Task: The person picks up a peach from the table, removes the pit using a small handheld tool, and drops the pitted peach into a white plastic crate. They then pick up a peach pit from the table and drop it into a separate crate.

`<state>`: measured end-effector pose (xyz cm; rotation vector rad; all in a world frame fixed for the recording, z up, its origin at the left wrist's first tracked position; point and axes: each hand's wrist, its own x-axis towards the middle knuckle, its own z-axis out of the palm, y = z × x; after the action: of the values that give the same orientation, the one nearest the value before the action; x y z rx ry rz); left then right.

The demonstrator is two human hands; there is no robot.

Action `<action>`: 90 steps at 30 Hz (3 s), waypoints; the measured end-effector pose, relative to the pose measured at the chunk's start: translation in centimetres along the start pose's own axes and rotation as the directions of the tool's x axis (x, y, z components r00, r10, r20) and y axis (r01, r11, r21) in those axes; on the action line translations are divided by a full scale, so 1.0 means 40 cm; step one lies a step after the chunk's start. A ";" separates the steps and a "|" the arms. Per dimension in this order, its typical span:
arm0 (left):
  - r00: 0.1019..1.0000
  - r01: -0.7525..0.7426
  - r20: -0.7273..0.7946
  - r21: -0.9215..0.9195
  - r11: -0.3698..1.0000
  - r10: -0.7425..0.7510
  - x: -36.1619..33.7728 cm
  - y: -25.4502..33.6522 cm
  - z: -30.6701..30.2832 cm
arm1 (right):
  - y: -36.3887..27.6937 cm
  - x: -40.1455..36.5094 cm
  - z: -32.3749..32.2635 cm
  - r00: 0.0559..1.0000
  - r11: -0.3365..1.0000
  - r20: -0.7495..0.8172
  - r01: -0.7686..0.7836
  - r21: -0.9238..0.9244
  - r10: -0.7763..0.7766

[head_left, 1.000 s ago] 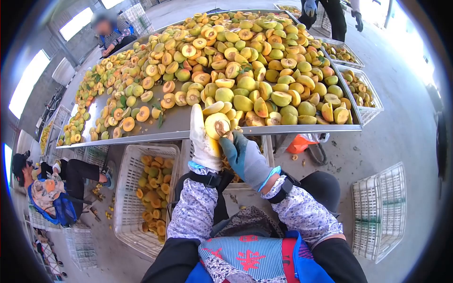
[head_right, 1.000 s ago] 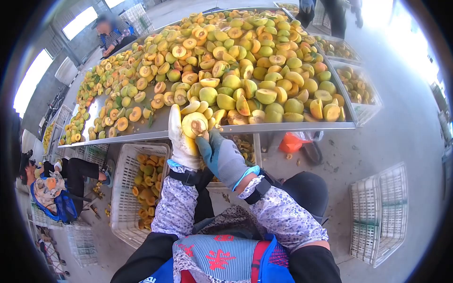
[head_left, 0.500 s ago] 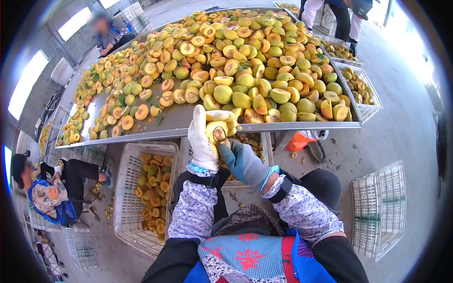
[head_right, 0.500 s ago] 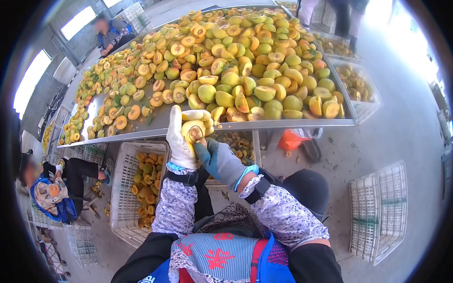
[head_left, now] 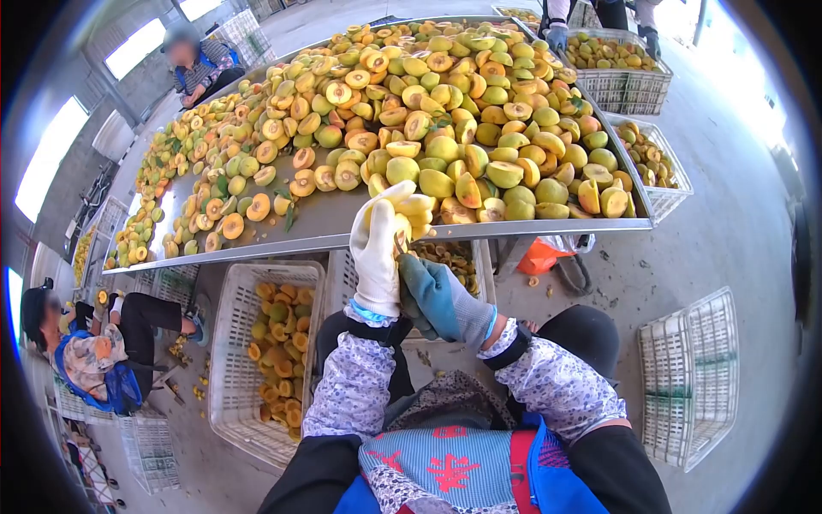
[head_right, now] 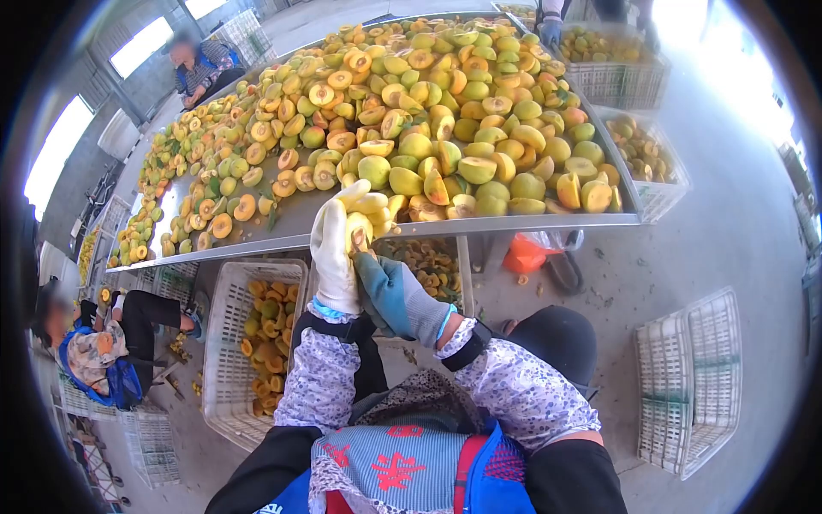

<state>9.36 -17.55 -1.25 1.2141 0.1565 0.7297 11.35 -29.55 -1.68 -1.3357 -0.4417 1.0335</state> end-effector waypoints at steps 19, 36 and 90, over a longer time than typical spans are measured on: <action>0.922 0.267 0.339 -0.211 0.940 -0.186 0.020 -0.012 -0.075 | 0.011 0.004 -0.057 0.803 0.896 0.564 -0.379 0.233 0.193; 0.889 0.097 -0.254 0.917 0.386 0.381 0.028 0.185 -0.427 | 0.051 0.010 -0.084 0.891 0.517 -0.125 0.135 -0.845 -0.437; 0.847 -0.529 0.432 0.626 0.574 0.310 0.103 0.057 -0.056 | -0.037 0.062 -0.055 0.854 0.909 -0.327 0.416 -0.036 -0.404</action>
<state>10.46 -13.01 1.05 2.1783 -0.1100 0.9451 14.86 -28.66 -1.52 -1.2785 -0.4279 0.4490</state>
